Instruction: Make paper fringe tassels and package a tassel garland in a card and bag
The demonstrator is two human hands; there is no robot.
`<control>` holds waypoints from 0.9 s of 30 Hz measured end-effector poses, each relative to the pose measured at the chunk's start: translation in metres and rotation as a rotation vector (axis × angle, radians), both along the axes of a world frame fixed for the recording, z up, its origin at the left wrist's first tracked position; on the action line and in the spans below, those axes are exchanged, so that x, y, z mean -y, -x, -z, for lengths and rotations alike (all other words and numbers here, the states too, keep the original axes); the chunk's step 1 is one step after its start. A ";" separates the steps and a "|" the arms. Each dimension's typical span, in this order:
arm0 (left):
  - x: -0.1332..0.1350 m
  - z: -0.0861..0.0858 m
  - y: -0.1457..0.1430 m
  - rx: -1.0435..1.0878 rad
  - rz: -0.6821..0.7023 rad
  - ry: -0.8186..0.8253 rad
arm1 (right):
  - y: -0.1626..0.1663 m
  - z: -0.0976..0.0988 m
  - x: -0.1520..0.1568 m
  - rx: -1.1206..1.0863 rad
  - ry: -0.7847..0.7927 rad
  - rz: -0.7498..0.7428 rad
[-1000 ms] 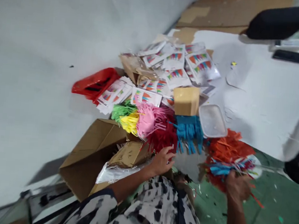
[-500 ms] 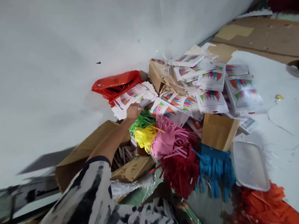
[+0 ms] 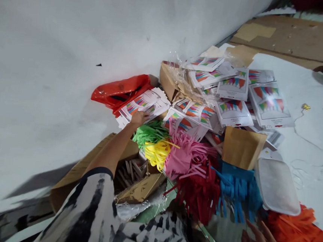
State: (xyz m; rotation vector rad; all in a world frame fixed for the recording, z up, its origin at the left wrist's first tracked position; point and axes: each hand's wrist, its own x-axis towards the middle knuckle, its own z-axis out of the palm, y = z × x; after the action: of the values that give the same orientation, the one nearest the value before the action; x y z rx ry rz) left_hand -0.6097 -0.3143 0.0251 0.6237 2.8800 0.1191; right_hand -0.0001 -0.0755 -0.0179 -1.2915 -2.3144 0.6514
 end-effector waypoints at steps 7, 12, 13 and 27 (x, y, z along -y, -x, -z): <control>0.011 -0.039 0.006 -0.237 -0.112 -0.058 | -0.004 0.009 0.017 0.088 -0.013 -0.155; 0.016 -0.098 0.004 -0.399 -0.171 -0.189 | 0.004 0.000 0.023 0.113 -0.034 -0.228; 0.017 -0.114 -0.002 -0.423 -0.168 -0.264 | 0.009 -0.004 0.025 0.082 -0.009 -0.237; -0.061 -0.101 -0.389 -0.132 0.861 -0.824 | 0.118 -0.119 0.071 -0.753 0.885 -0.146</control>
State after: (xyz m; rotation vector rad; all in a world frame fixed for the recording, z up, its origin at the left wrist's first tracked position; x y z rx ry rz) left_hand -0.2211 -0.2534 0.1260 1.9667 2.2912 1.1593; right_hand -0.1185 -0.1465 0.1009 -0.8988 -1.5015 1.9549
